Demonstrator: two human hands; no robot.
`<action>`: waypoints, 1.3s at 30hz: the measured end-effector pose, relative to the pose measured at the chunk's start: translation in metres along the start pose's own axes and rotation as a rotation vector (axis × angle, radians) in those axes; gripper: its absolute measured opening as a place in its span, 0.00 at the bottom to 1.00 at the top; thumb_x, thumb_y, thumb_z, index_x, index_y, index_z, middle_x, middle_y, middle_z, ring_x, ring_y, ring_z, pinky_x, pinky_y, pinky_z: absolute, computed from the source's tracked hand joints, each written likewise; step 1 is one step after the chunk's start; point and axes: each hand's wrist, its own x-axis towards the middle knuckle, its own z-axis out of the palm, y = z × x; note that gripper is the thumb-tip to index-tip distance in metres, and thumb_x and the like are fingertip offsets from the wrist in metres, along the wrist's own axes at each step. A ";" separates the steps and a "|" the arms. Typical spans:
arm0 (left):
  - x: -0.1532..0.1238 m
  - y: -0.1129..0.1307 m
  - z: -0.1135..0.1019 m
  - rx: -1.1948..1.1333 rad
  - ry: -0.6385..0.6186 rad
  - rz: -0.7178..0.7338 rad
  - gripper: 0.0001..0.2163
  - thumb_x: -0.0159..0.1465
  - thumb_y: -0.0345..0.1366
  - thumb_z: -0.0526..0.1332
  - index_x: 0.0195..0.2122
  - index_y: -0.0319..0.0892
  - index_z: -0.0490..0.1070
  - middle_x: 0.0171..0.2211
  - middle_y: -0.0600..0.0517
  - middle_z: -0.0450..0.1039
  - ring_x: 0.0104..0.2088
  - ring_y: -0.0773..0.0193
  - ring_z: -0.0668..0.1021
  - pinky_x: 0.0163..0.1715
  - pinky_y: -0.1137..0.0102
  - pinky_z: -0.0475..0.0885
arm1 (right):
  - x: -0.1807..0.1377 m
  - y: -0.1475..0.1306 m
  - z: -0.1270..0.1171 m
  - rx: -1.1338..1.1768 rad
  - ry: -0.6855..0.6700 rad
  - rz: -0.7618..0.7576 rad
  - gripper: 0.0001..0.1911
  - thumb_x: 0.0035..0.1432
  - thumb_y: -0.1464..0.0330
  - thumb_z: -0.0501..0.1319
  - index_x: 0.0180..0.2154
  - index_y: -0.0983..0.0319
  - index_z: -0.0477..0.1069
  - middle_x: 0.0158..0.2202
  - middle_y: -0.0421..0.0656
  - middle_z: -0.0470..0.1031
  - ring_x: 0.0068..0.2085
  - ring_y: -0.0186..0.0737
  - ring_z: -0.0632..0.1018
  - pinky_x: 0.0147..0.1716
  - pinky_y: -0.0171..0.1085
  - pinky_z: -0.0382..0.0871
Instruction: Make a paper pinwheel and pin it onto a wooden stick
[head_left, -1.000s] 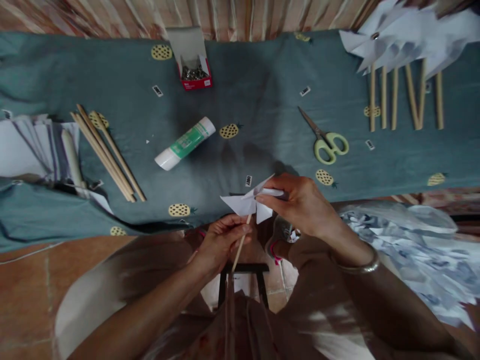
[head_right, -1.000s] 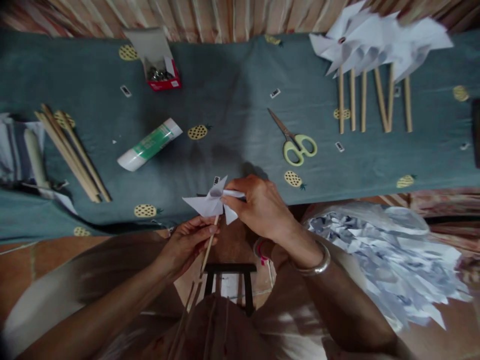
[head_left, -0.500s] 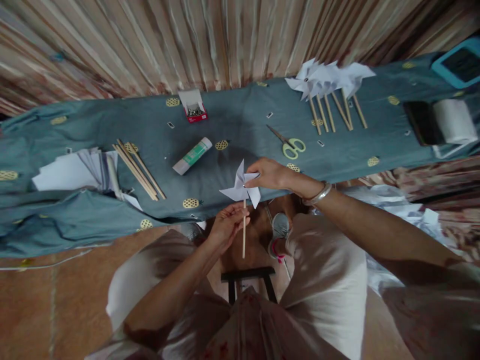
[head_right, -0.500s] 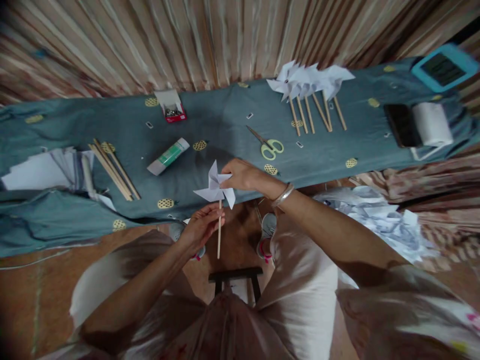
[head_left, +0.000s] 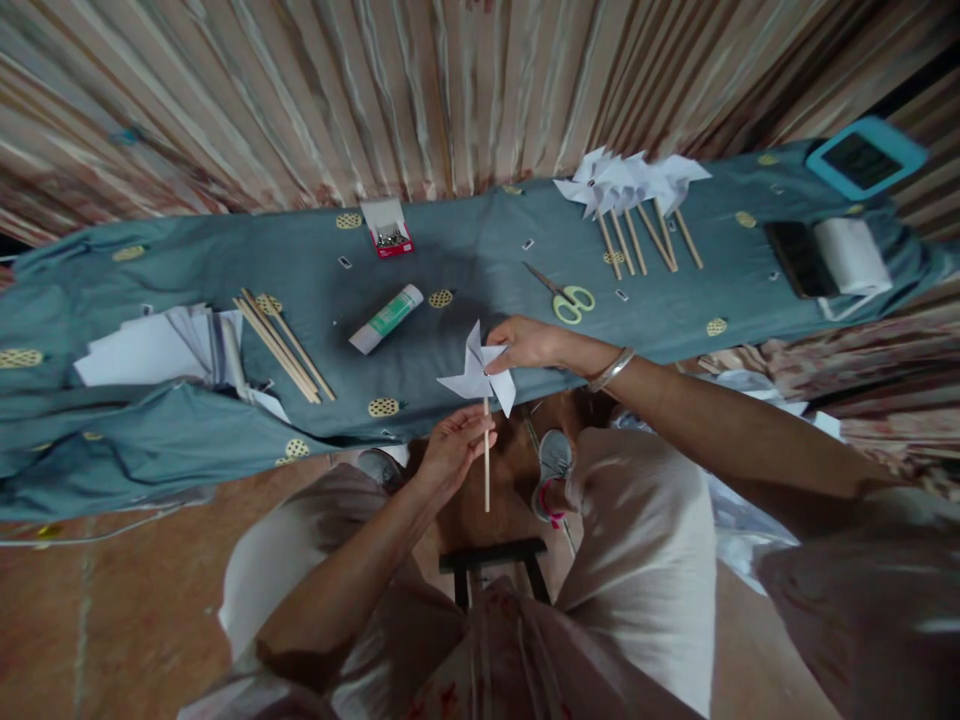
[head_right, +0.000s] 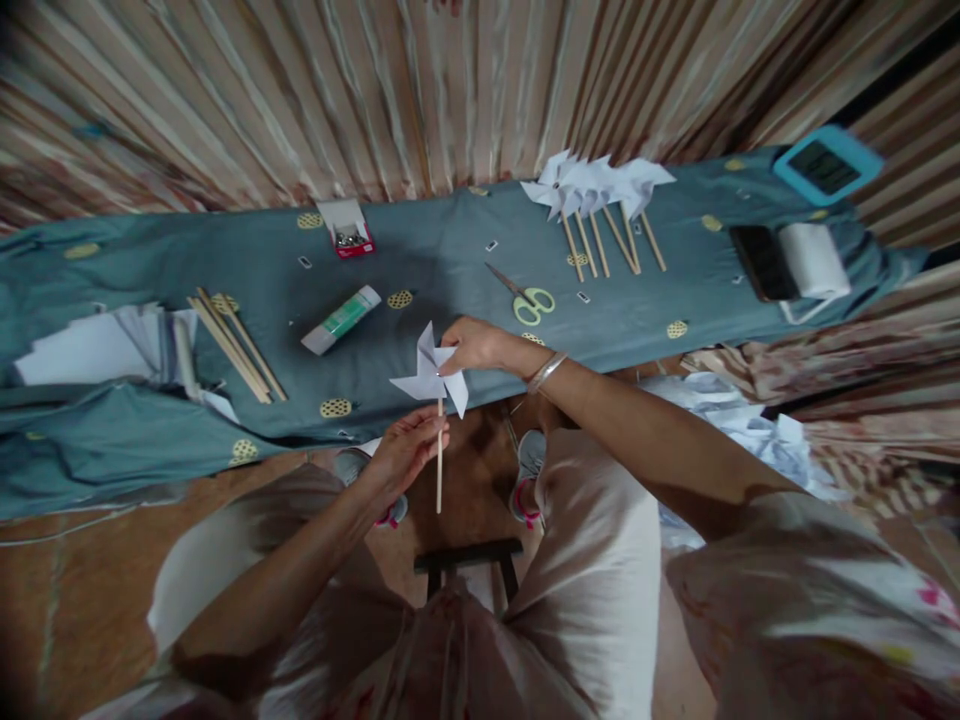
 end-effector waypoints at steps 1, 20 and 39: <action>-0.001 0.000 0.000 0.002 0.000 -0.001 0.20 0.37 0.37 0.80 0.30 0.39 0.78 0.27 0.55 0.76 0.29 0.72 0.75 0.37 0.73 0.73 | 0.001 0.000 0.000 -0.004 0.000 0.005 0.09 0.42 0.68 0.69 0.21 0.62 0.70 0.21 0.34 0.66 0.28 0.33 0.67 0.29 0.34 0.55; -0.008 0.032 0.015 0.003 -0.011 0.077 0.20 0.38 0.35 0.80 0.31 0.36 0.79 0.25 0.55 0.76 0.22 0.75 0.74 0.25 0.79 0.71 | -0.014 -0.010 -0.011 0.618 0.058 0.071 0.20 0.28 0.65 0.79 0.25 0.64 0.76 0.24 0.37 0.76 0.26 0.30 0.73 0.25 0.30 0.64; 0.009 0.054 0.037 0.128 0.030 0.263 0.22 0.34 0.42 0.82 0.29 0.38 0.81 0.24 0.54 0.77 0.25 0.70 0.76 0.27 0.75 0.75 | -0.011 0.008 0.004 0.968 0.299 -0.103 0.19 0.38 0.58 0.75 0.28 0.64 0.77 0.24 0.38 0.77 0.27 0.33 0.73 0.31 0.35 0.65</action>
